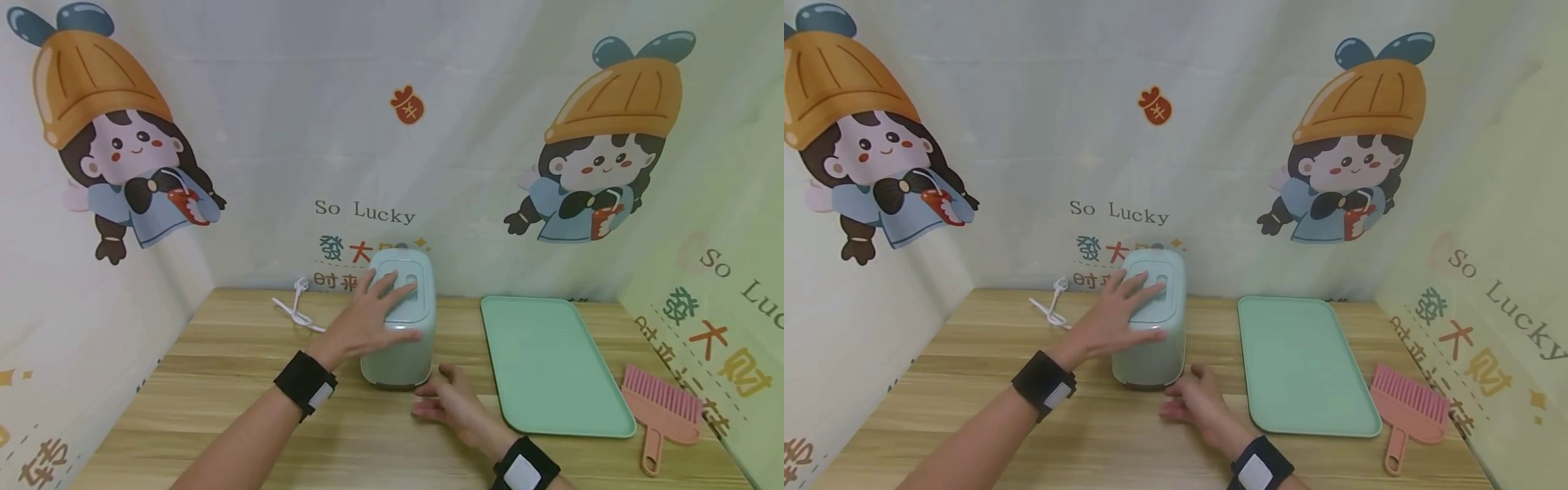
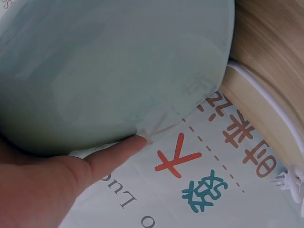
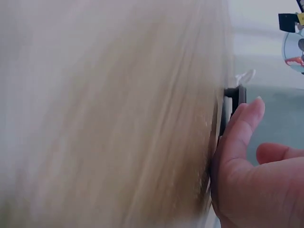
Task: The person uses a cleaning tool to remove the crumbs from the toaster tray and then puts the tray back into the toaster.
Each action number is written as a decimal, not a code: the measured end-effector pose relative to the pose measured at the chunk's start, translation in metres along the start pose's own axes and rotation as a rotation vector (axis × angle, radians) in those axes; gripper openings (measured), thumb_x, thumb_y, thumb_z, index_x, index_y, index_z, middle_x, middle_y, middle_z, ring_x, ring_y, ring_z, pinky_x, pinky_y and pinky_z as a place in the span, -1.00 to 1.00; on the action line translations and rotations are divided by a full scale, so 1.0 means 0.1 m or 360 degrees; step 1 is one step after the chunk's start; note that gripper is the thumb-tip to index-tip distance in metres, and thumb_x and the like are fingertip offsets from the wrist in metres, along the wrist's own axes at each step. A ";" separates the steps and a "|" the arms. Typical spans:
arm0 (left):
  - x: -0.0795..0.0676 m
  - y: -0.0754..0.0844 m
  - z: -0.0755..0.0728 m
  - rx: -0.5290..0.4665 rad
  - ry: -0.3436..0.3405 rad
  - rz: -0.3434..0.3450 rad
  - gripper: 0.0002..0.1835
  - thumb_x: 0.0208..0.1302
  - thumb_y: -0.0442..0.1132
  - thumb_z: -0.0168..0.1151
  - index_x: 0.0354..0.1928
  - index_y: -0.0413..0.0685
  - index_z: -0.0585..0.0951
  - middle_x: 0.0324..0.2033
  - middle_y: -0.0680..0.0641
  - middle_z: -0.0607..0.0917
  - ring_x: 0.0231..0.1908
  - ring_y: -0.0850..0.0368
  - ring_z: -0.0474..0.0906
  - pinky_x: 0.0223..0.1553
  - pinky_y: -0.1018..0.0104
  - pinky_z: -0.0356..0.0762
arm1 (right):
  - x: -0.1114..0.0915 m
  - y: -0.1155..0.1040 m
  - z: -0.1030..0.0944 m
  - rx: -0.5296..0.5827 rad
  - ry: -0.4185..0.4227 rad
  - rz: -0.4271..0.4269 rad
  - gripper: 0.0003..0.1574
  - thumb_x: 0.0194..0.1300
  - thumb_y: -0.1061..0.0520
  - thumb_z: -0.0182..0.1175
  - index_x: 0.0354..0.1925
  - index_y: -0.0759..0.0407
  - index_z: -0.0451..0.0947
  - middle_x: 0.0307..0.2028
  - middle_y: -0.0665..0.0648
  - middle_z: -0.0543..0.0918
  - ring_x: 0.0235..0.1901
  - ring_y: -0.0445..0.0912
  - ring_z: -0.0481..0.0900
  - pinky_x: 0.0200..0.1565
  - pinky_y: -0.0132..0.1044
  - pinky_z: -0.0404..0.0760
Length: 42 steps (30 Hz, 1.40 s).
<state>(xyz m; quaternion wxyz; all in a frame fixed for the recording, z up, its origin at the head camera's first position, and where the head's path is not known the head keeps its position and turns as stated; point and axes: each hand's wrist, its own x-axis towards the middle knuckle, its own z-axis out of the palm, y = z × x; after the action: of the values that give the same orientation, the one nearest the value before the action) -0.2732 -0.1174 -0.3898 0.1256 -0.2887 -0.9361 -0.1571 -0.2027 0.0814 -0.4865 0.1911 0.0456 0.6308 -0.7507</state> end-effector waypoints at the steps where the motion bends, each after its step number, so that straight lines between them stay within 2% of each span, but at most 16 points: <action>1: -0.01 0.00 0.01 0.0013 0.0004 0.0008 -0.02 0.00 0.65 -0.11 0.43 0.35 0.17 0.44 -0.11 0.06 0.38 -0.31 -0.27 0.21 -0.34 0.06 | 0.01 0.02 0.02 0.0022 0.0002 -0.0014 0.00 0.22 0.30 0.07 0.37 0.45 -0.36 -0.11 0.42 0.51 -0.36 0.05 0.65 -0.22 -0.15 0.66; 4: -0.02 -0.01 0.03 0.0032 0.0025 0.0012 0.01 -0.04 0.67 -0.10 0.41 0.32 0.22 0.43 -0.13 0.07 0.38 -0.29 -0.28 0.23 -0.31 0.05 | 0.05 0.07 0.08 0.0083 -0.0010 -0.0052 0.07 0.18 0.35 0.15 0.37 0.41 -0.36 -0.17 0.36 0.55 -0.36 0.01 0.64 -0.22 -0.18 0.66; 10: -0.02 -0.02 0.08 0.0021 0.0095 0.0011 0.00 -0.06 0.66 -0.07 0.39 0.31 0.26 0.40 -0.20 0.14 0.38 -0.29 -0.26 0.24 -0.28 0.06 | 0.09 0.09 0.19 0.0143 -0.0006 -0.0102 0.05 0.16 0.42 0.19 0.35 0.36 -0.31 -0.25 0.29 0.56 -0.39 -0.06 0.63 -0.25 -0.27 0.65; 16: -0.02 -0.03 0.13 0.0020 0.0142 0.0011 0.00 -0.06 0.65 -0.04 0.38 0.28 0.29 0.38 -0.20 0.18 0.38 -0.29 -0.24 0.24 -0.28 0.09 | 0.13 0.12 0.28 0.0279 0.0058 -0.0088 0.07 0.13 0.46 0.24 0.34 0.34 -0.28 -0.05 0.37 0.38 -0.31 -0.03 0.63 -0.22 -0.31 0.64; 19: -0.02 -0.02 0.14 0.0028 0.0148 0.0022 0.00 -0.05 0.65 -0.04 0.37 0.25 0.29 0.38 -0.20 0.19 0.38 -0.29 -0.24 0.25 -0.27 0.07 | 0.15 0.15 0.28 0.0316 0.0070 -0.0098 0.08 0.12 0.47 0.24 0.34 0.30 -0.27 -0.08 0.38 0.43 -0.33 -0.01 0.65 -0.23 -0.31 0.64; 25: -0.01 -0.02 0.14 0.0067 0.0153 0.0044 -0.01 -0.03 0.64 -0.03 0.37 0.22 0.30 0.36 -0.23 0.21 0.38 -0.30 -0.22 0.28 -0.23 0.04 | 0.17 0.18 0.29 0.0301 0.0053 -0.0164 0.04 0.17 0.46 0.23 0.33 0.30 -0.27 -0.28 0.29 0.56 -0.32 0.02 0.65 -0.19 -0.23 0.64; 34: -0.03 -0.01 0.12 0.0084 0.0179 0.0060 -0.02 -0.01 0.62 -0.03 0.36 0.20 0.32 0.34 -0.26 0.24 0.38 -0.29 -0.18 0.29 -0.21 0.03 | 0.17 0.21 0.34 0.0245 0.0087 -0.0231 0.05 0.15 0.50 0.22 0.34 0.30 -0.26 -0.28 0.34 0.55 -0.30 0.06 0.65 -0.16 -0.12 0.64; 42: -0.03 0.00 0.11 0.0087 0.0157 0.0032 -0.02 -0.02 0.63 -0.04 0.36 0.21 0.32 0.35 -0.25 0.23 0.38 -0.28 -0.20 0.29 -0.19 0.04 | 0.18 0.19 0.35 0.0211 0.0111 -0.0204 0.02 0.16 0.48 0.23 0.33 0.26 -0.22 -0.25 0.34 0.54 -0.27 0.07 0.64 -0.16 -0.11 0.64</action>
<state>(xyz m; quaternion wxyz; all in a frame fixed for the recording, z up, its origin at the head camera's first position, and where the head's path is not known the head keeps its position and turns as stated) -0.2721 -0.1146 -0.4010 0.1810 -0.2864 -0.9298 -0.1441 -0.2063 0.0415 -0.5030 0.1171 0.0437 0.5877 -0.7994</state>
